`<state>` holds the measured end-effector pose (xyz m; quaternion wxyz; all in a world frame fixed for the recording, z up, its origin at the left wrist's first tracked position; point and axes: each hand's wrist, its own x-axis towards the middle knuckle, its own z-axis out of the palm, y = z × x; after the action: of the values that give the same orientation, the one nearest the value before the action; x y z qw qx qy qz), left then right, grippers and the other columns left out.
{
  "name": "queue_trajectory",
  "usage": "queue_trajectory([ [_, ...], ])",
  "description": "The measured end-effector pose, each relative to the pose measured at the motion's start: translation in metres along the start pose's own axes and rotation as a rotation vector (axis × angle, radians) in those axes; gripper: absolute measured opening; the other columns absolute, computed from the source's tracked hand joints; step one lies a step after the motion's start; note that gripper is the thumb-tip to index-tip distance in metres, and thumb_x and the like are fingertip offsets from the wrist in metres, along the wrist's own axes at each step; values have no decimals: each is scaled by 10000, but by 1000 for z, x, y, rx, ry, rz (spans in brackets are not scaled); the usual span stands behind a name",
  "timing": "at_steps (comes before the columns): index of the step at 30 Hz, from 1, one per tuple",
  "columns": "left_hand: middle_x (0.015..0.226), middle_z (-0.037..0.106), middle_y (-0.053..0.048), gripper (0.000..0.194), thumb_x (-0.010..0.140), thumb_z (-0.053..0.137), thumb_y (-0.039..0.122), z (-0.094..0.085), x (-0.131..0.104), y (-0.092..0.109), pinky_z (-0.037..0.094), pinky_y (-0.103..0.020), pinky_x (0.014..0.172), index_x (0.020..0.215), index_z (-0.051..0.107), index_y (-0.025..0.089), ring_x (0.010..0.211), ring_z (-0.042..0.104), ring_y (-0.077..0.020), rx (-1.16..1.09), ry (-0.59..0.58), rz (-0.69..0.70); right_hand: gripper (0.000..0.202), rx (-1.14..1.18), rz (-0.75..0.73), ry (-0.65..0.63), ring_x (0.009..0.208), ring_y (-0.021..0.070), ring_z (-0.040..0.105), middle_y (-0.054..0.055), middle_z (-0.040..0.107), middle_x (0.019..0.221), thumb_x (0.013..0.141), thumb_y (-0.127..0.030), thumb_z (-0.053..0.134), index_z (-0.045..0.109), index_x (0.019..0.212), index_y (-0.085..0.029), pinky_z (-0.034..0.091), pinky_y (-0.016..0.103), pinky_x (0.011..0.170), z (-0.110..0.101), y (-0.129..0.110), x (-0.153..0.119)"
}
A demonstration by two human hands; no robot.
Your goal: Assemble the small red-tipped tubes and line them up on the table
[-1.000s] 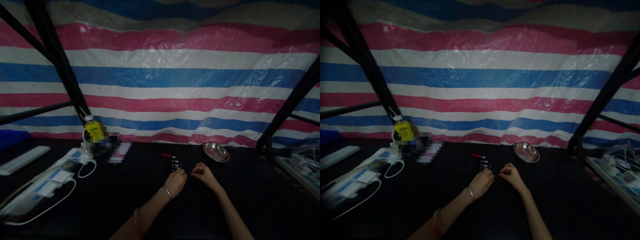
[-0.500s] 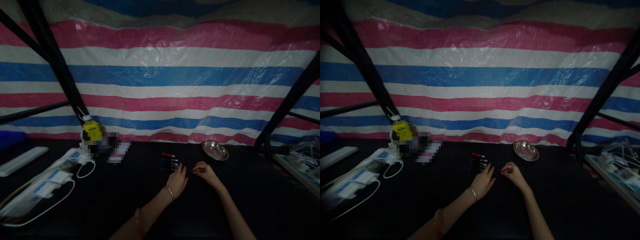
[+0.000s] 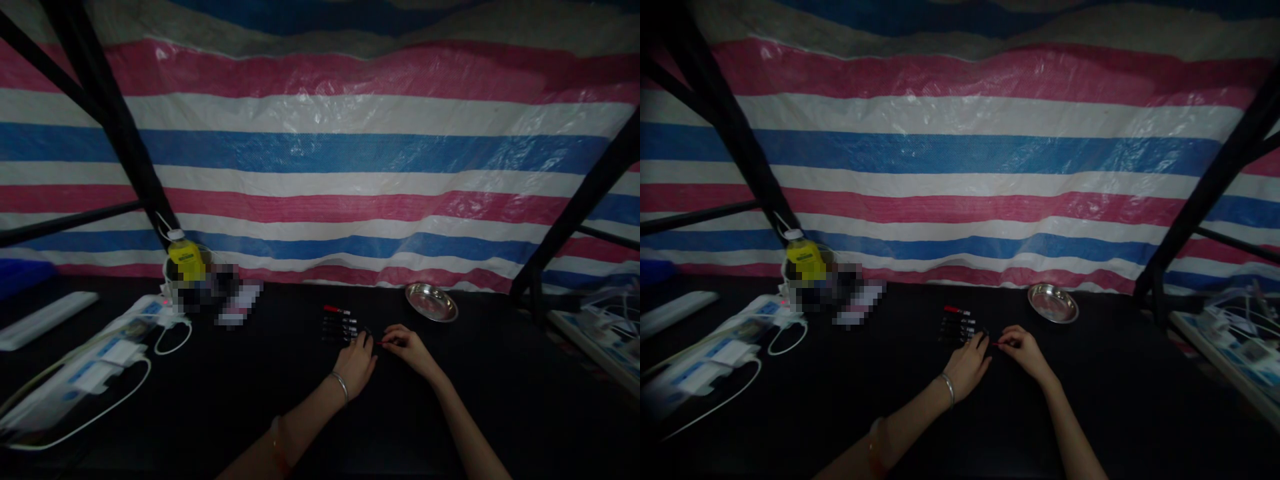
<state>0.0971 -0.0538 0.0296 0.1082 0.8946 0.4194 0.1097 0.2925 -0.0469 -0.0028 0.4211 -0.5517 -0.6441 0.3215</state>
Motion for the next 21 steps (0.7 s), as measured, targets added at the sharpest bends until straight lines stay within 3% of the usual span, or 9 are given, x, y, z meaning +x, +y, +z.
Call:
queue_trajectory([
  [7, 1346, 429, -135, 419, 881, 386, 263, -2, 0, 0, 477, -354, 891, 1278, 403, 132, 1135, 507, -236, 3, -7, 26, 252, 38, -7, -31, 828, 187, 605, 69, 662, 1001, 762, -430, 586, 643, 811, -189, 462, 321, 737, 10, -16, -1],
  [15, 1353, 418, -135, 402, 885, 370, 274, 0, 0, -3, 489, -373, 861, 1262, 413, 139, 1110, 514, -242, 18, 10, 50, 327, 191, -16, -48, 949, 211, 606, 69, 665, 946, 775, -518, 560, 571, 841, -198, 453, 363, 865, 12, -20, -2],
  [21, 1309, 448, -117, 369, 883, 378, 259, -2, 0, -3, 494, -356, 844, 1231, 430, 149, 1074, 532, -232, 15, 19, 68, 342, 162, -60, 151, 941, 208, 604, 71, 641, 916, 790, -543, 518, 518, 832, -204, 444, 351, 873, 20, -11, 1],
])
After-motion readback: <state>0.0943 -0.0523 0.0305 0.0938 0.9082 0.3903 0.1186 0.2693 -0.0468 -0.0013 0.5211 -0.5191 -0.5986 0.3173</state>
